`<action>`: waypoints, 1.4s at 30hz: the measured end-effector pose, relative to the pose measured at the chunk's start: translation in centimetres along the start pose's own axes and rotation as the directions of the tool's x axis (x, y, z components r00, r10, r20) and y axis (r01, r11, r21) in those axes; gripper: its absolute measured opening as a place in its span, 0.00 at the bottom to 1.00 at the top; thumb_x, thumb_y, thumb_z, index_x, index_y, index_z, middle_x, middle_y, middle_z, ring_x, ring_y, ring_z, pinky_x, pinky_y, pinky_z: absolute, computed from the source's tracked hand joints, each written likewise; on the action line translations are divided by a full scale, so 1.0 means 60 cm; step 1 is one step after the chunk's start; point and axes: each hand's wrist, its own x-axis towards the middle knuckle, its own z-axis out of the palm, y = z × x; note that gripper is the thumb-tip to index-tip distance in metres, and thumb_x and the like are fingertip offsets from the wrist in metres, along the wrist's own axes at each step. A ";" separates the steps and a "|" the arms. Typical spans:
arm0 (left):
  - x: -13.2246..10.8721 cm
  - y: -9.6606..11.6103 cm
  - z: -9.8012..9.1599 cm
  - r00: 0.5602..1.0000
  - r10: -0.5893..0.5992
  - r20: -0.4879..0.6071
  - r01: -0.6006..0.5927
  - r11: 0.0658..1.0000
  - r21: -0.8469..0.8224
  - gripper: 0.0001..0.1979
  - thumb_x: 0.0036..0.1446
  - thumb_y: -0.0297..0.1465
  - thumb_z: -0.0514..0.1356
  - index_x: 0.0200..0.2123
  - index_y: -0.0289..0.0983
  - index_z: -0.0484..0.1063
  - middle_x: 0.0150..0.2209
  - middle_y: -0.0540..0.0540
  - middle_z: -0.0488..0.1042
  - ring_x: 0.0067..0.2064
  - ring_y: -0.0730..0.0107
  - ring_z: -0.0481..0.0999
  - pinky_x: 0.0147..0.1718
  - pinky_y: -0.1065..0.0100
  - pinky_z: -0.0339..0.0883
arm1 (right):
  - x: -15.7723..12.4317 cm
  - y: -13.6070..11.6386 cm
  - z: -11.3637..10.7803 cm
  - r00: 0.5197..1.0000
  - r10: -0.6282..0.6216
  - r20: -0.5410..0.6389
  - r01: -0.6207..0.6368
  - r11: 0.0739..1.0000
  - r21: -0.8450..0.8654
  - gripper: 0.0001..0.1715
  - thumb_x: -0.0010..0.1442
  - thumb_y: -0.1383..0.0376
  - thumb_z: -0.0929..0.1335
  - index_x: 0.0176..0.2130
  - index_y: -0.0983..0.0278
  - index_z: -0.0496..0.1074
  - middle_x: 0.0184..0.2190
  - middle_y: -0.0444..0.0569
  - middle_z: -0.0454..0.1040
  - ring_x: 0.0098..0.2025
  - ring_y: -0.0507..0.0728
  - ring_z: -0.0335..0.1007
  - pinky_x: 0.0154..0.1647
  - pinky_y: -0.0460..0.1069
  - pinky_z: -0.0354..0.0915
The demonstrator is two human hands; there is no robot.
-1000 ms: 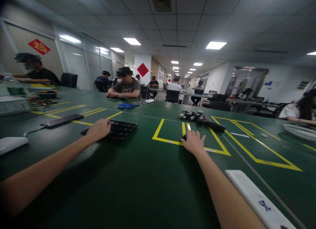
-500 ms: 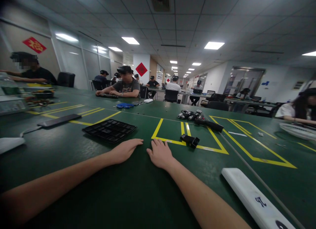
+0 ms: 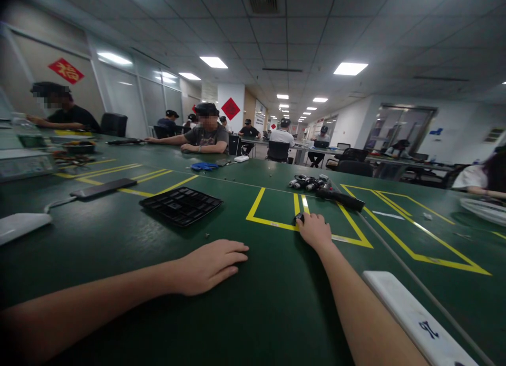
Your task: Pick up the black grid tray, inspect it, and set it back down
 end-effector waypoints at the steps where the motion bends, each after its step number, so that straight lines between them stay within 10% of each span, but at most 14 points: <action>1: 0.002 -0.006 -0.004 0.999 -0.036 -0.027 0.038 0.997 0.070 0.16 0.59 0.33 0.47 0.49 0.39 0.65 0.52 0.44 0.65 0.52 0.64 0.64 0.49 0.61 0.57 | -0.001 0.000 0.001 1.000 0.004 -0.001 -0.004 1.000 0.008 0.26 0.59 0.55 0.53 0.48 0.65 0.64 0.47 0.58 0.68 0.50 0.65 0.59 0.45 0.58 0.57; 7: -0.003 -0.053 -0.008 0.914 -0.401 -0.058 0.396 0.853 0.340 0.12 0.57 0.31 0.47 0.38 0.32 0.67 0.36 0.39 0.69 0.35 0.61 0.70 0.31 0.62 0.64 | -0.003 -0.005 -0.001 0.999 0.012 -0.034 -0.011 1.000 0.028 0.27 0.59 0.54 0.52 0.48 0.65 0.64 0.46 0.58 0.68 0.49 0.65 0.58 0.42 0.58 0.59; 14: -0.008 -0.098 -0.013 0.912 -0.400 -0.096 0.395 0.916 -0.064 0.07 0.53 0.27 0.49 0.30 0.36 0.66 0.32 0.44 0.70 0.34 0.66 0.70 0.35 0.65 0.64 | -0.005 -0.005 0.002 0.999 0.001 -0.036 0.000 1.000 0.030 0.26 0.59 0.54 0.53 0.47 0.65 0.65 0.46 0.58 0.68 0.49 0.65 0.59 0.43 0.58 0.60; 16: -0.010 -0.128 -0.039 0.811 -0.572 -0.119 0.490 0.777 -0.396 0.06 0.53 0.31 0.50 0.28 0.36 0.63 0.28 0.46 0.69 0.30 0.67 0.71 0.31 0.66 0.65 | -0.005 -0.006 0.002 1.000 0.003 -0.031 -0.002 0.999 0.034 0.27 0.59 0.54 0.53 0.48 0.66 0.65 0.46 0.58 0.68 0.49 0.65 0.59 0.42 0.57 0.60; 20: -0.034 -0.209 -0.088 0.439 -0.885 -0.155 0.411 0.351 -0.841 0.02 0.50 0.27 0.50 0.27 0.35 0.60 0.24 0.47 0.69 0.27 0.71 0.72 0.26 0.69 0.66 | -0.007 -0.007 0.003 0.999 0.005 -0.054 -0.004 1.000 0.027 0.26 0.59 0.54 0.53 0.47 0.66 0.65 0.46 0.59 0.68 0.49 0.66 0.58 0.42 0.58 0.60; 25: -0.072 -0.276 -0.098 0.305 -0.935 -0.179 0.534 0.323 -0.781 0.05 0.45 0.29 0.55 0.21 0.35 0.61 0.16 0.50 0.63 0.23 0.69 0.69 0.22 0.71 0.61 | -0.008 -0.009 0.000 0.999 0.009 -0.048 -0.007 0.999 0.037 0.26 0.59 0.55 0.53 0.47 0.65 0.65 0.45 0.58 0.68 0.49 0.66 0.58 0.42 0.58 0.59; 28: -0.077 -0.289 -0.088 0.326 -0.927 -0.188 0.719 0.372 -0.587 0.13 0.37 0.36 0.62 0.15 0.36 0.62 0.16 0.48 0.64 0.29 0.59 0.71 0.26 0.68 0.60 | -0.009 -0.008 -0.003 0.999 0.015 -0.031 -0.014 0.999 0.042 0.26 0.58 0.54 0.54 0.49 0.65 0.65 0.47 0.58 0.67 0.50 0.66 0.58 0.42 0.58 0.59; 33: -0.072 -0.290 -0.077 0.483 -0.859 -0.171 0.874 0.484 0.037 0.19 0.43 0.46 0.56 0.17 0.35 0.65 0.30 0.36 0.73 0.38 0.51 0.72 0.33 0.64 0.60 | -0.002 -0.006 -0.006 1.000 -0.007 -0.029 0.009 0.998 0.064 0.26 0.55 0.57 0.59 0.50 0.68 0.64 0.47 0.59 0.68 0.51 0.67 0.58 0.46 0.58 0.58; 38: -0.048 -0.259 -0.064 0.539 -0.808 -0.239 0.826 0.563 -0.038 0.22 0.47 0.49 0.51 0.28 0.34 0.68 0.32 0.37 0.72 0.35 0.54 0.72 0.28 0.66 0.59 | -0.005 -0.049 -0.023 0.984 -0.167 -0.060 0.177 0.925 0.336 0.25 0.55 0.61 0.62 0.50 0.70 0.64 0.47 0.56 0.68 0.51 0.62 0.60 0.51 0.54 0.56; 42: -0.005 -0.192 -0.033 0.678 -0.680 -0.279 0.614 0.733 -0.294 0.21 0.50 0.47 0.50 0.35 0.34 0.65 0.27 0.46 0.69 0.29 0.64 0.69 0.25 0.68 0.58 | -0.036 -0.121 -0.034 0.933 -0.360 -0.020 0.272 0.667 0.694 0.27 0.55 0.60 0.63 0.53 0.65 0.61 0.50 0.53 0.66 0.50 0.58 0.62 0.50 0.54 0.59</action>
